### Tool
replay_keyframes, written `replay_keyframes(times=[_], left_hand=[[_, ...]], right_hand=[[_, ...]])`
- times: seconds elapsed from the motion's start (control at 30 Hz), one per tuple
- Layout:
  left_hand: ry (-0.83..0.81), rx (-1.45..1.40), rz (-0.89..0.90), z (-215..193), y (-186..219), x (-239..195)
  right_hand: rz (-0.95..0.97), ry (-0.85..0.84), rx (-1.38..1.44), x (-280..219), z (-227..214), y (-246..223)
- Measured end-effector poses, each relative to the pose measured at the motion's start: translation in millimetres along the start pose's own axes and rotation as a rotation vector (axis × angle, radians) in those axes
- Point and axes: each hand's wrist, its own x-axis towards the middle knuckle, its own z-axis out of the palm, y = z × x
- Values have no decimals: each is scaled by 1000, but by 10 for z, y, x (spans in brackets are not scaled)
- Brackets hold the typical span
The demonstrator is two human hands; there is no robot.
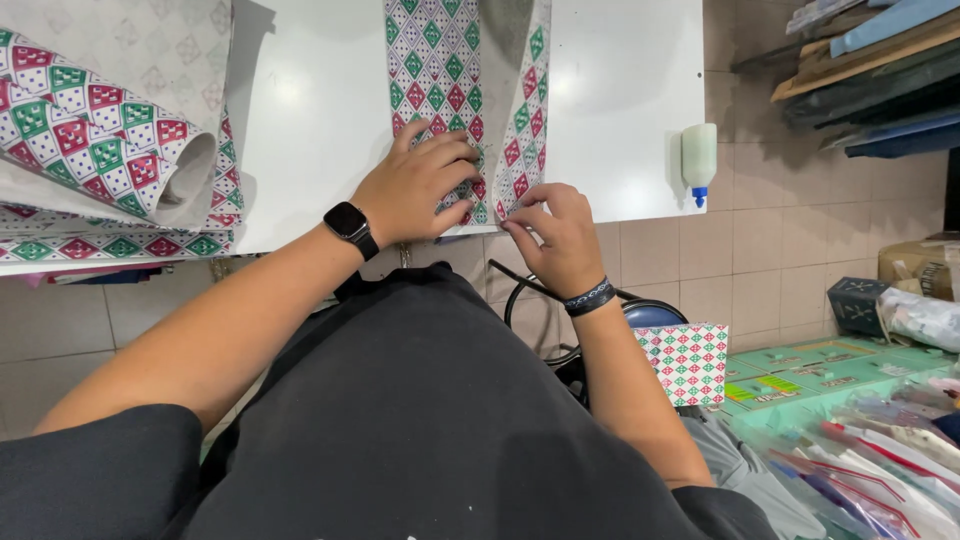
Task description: Applying glue to wrapping paper and folding it to wrap an object
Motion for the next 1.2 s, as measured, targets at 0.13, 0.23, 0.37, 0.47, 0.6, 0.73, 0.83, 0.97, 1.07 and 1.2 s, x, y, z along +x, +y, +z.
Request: replay_keyframes(times=[0.13,0.23,0.37,0.47,0.6,0.73,0.83,0.97,1.07,1.2], left_hand=[[6,58,14,74,-32,-35],[13,22,21,103,-42,-45],[71,60,62,127,-52,-66],[102,69,89,61,23,-71],[87,79,120,17,27,-77],[59,84,114,25,19,-80],[53,102,116,26,18,-79],[43,102,110,48,11,-77],[50,115,110,45,10,-75],[55,84,110,24,21,-73]], right_hand=[[-41,-82,-92,57,10,-81],[-29,-127,-146,53,58,-86],[-12,-178,-192,48,99,-33],[13,-215,-204,50,97,-29],[39,-269,-201,68,102,-30],[39,-285,-161,51,104,-9],[3,-246,-116,-9,126,53],[-6,-187,0,-15,76,22],[-29,-157,48,-33,32,11],[-73,-266,6,-155,85,91]])
